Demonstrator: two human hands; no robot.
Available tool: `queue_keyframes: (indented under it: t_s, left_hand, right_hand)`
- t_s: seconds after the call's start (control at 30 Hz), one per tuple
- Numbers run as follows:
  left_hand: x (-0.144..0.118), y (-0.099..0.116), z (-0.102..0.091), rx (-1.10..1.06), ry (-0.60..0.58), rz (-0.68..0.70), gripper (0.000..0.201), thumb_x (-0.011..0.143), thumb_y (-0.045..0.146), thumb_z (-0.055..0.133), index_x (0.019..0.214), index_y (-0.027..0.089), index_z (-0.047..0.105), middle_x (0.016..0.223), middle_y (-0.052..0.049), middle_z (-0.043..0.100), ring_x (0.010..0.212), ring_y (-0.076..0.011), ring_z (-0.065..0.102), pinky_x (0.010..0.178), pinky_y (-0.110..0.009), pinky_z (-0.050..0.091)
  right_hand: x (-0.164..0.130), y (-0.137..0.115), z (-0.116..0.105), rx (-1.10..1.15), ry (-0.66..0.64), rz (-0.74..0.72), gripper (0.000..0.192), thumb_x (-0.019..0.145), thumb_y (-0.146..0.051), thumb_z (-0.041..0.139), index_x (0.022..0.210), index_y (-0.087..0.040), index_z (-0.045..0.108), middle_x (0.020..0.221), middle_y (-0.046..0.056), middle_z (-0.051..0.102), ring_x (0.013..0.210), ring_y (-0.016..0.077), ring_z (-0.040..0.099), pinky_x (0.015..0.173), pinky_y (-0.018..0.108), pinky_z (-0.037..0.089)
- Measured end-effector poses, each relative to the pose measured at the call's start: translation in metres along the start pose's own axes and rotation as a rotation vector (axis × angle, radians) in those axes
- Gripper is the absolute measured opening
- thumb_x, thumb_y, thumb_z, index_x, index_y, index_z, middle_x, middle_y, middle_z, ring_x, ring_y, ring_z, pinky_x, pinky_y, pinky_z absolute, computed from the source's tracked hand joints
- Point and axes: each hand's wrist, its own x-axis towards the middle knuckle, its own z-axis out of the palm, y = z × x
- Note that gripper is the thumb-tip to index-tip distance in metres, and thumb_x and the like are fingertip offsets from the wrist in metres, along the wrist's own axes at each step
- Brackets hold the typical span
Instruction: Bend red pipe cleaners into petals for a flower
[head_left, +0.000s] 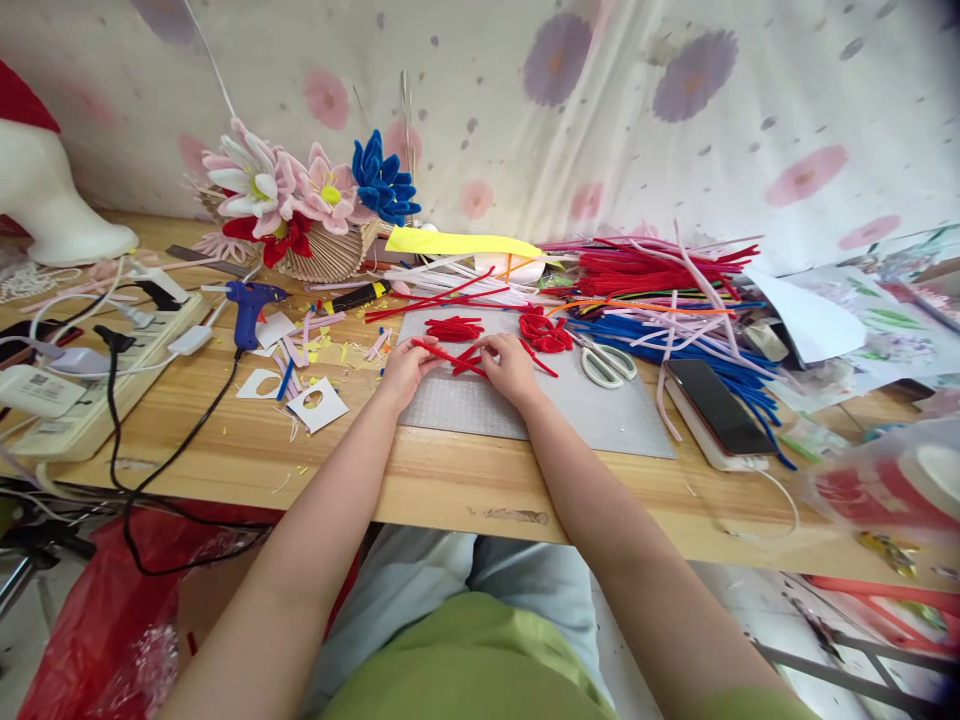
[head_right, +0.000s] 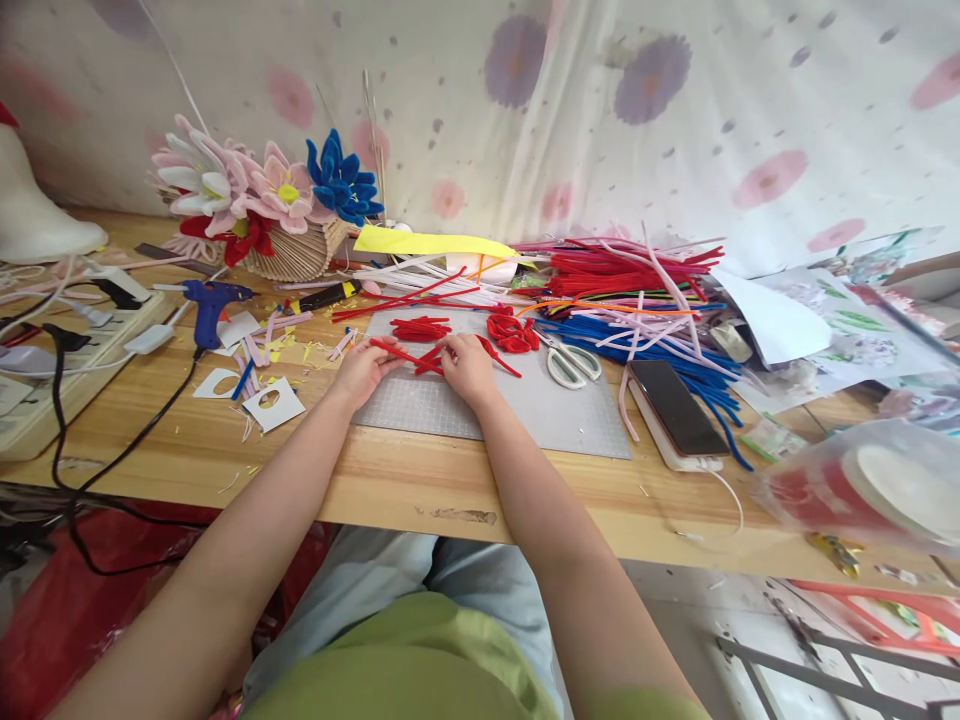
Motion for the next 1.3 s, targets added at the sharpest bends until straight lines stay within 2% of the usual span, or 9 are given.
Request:
queue_keyframes:
  t_s: [0.1, 0.23, 0.37, 0.63, 0.77, 0.87, 1.07, 1.23, 1.3]
  left_hand:
    - [0.004, -0.001, 0.001, 0.006, 0.024, 0.05, 0.002, 0.073, 0.014, 0.055, 0.073, 0.014, 0.053, 0.065, 0.001, 0.061, 0.065, -0.0104, 0.064, 0.073, -0.028, 0.053]
    - [0.005, -0.001, 0.002, 0.112, 0.063, 0.054, 0.007, 0.071, 0.02, 0.057, 0.074, 0.015, 0.053, 0.062, 0.003, 0.059, 0.051, -0.0071, 0.056, 0.056, -0.022, 0.051]
    - [0.003, -0.001, 0.002, 0.279, -0.054, 0.023, 0.014, 0.063, 0.021, 0.062, 0.072, 0.015, 0.054, 0.06, 0.003, 0.058, 0.049, -0.0083, 0.053, 0.047, -0.021, 0.046]
    - [0.005, -0.005, 0.002, 0.582, -0.175, 0.059, 0.027, 0.059, 0.015, 0.064, 0.085, 0.016, 0.057, 0.058, 0.007, 0.052, 0.047, -0.0071, 0.045, 0.044, -0.019, 0.035]
    - [0.01, -0.009, 0.001, 0.63, -0.128, 0.158, 0.021, 0.062, 0.011, 0.062, 0.082, 0.015, 0.056, 0.056, 0.006, 0.052, 0.049, -0.0061, 0.045, 0.049, -0.018, 0.034]
    - [0.01, -0.012, 0.001, 0.639, -0.079, 0.211, 0.017, 0.066, 0.012, 0.06, 0.083, 0.015, 0.056, 0.058, 0.006, 0.053, 0.049, -0.0054, 0.046, 0.048, -0.018, 0.033]
    - [0.003, -0.013, 0.006, 0.605, -0.136, 0.12, 0.026, 0.068, 0.013, 0.057, 0.094, 0.016, 0.053, 0.068, 0.004, 0.057, 0.046, -0.0077, 0.054, 0.04, -0.019, 0.037]
    - [0.002, -0.011, 0.007, 0.604, -0.135, 0.144, 0.025, 0.066, 0.011, 0.055, 0.091, 0.015, 0.056, 0.058, 0.008, 0.048, 0.036, -0.0045, 0.041, 0.034, -0.018, 0.032]
    - [0.003, -0.009, 0.007, 0.598, -0.161, 0.13, 0.024, 0.066, 0.012, 0.054, 0.09, 0.016, 0.058, 0.055, 0.008, 0.045, 0.037, -0.0052, 0.04, 0.035, -0.018, 0.032]
  right_hand:
    - [-0.001, 0.0, -0.001, -0.108, -0.085, -0.102, 0.031, 0.072, -0.009, 0.048, 0.092, -0.018, 0.069, 0.1, 0.008, 0.062, 0.098, 0.0225, 0.051, 0.091, 0.037, 0.039]
    - [0.0, 0.0, -0.001, -0.173, -0.17, -0.1, 0.032, 0.073, -0.01, 0.048, 0.097, -0.016, 0.068, 0.099, 0.009, 0.063, 0.095, 0.0227, 0.05, 0.09, 0.038, 0.039]
    - [0.0, -0.007, -0.002, -0.193, -0.188, -0.084, 0.03, 0.072, -0.01, 0.049, 0.094, -0.016, 0.068, 0.09, 0.008, 0.062, 0.09, 0.0222, 0.051, 0.086, 0.037, 0.04]
    - [-0.001, -0.014, 0.002, -0.152, -0.165, 0.03, 0.033, 0.069, -0.012, 0.05, 0.099, -0.019, 0.062, 0.096, 0.007, 0.06, 0.083, 0.0185, 0.055, 0.076, 0.031, 0.044]
    - [-0.001, -0.014, 0.003, -0.175, -0.18, 0.023, 0.03, 0.071, -0.015, 0.05, 0.099, -0.02, 0.061, 0.094, 0.007, 0.064, 0.087, 0.0209, 0.058, 0.077, 0.033, 0.044]
    - [0.0, -0.014, 0.004, -0.069, -0.113, 0.092, 0.031, 0.071, -0.013, 0.05, 0.099, -0.02, 0.058, 0.09, 0.004, 0.064, 0.079, 0.018, 0.059, 0.074, 0.033, 0.045]
    - [0.003, -0.003, 0.011, 0.347, 0.024, 0.205, 0.045, 0.065, -0.011, 0.051, 0.109, -0.021, 0.049, 0.082, -0.001, 0.059, 0.066, 0.0122, 0.056, 0.065, 0.028, 0.047]
    - [0.006, 0.001, 0.017, 0.52, 0.022, 0.147, 0.033, 0.069, -0.016, 0.049, 0.102, -0.021, 0.051, 0.08, -0.001, 0.055, 0.069, 0.012, 0.054, 0.061, 0.026, 0.046]
    - [0.006, -0.001, 0.016, 0.524, 0.01, 0.081, 0.037, 0.068, -0.012, 0.048, 0.104, -0.021, 0.051, 0.079, -0.001, 0.054, 0.071, 0.0117, 0.052, 0.063, 0.025, 0.044]
